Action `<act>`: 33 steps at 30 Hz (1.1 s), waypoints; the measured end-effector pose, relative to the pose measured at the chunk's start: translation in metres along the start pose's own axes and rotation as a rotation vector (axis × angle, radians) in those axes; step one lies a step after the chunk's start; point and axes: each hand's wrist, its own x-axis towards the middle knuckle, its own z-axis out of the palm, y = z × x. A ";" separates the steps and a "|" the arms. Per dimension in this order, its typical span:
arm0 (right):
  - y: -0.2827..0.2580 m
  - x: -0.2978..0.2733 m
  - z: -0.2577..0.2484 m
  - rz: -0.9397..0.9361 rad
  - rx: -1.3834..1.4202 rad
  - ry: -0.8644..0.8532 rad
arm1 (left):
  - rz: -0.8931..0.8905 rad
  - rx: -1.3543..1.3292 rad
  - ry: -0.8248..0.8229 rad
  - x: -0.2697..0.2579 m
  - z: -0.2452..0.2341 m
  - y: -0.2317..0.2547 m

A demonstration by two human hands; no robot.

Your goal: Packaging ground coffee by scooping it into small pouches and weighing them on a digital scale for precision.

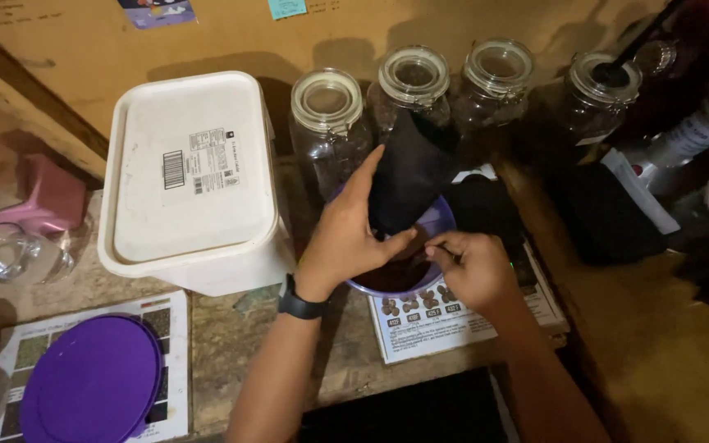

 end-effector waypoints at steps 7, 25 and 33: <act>-0.005 0.002 0.012 0.020 0.033 -0.019 | -0.083 0.061 0.121 -0.008 0.015 -0.014; -0.009 -0.024 -0.006 0.151 0.489 0.003 | -0.122 -0.243 0.308 -0.010 0.016 -0.018; -0.004 -0.035 -0.025 0.108 0.564 0.154 | -0.340 -0.695 0.486 -0.003 0.032 -0.023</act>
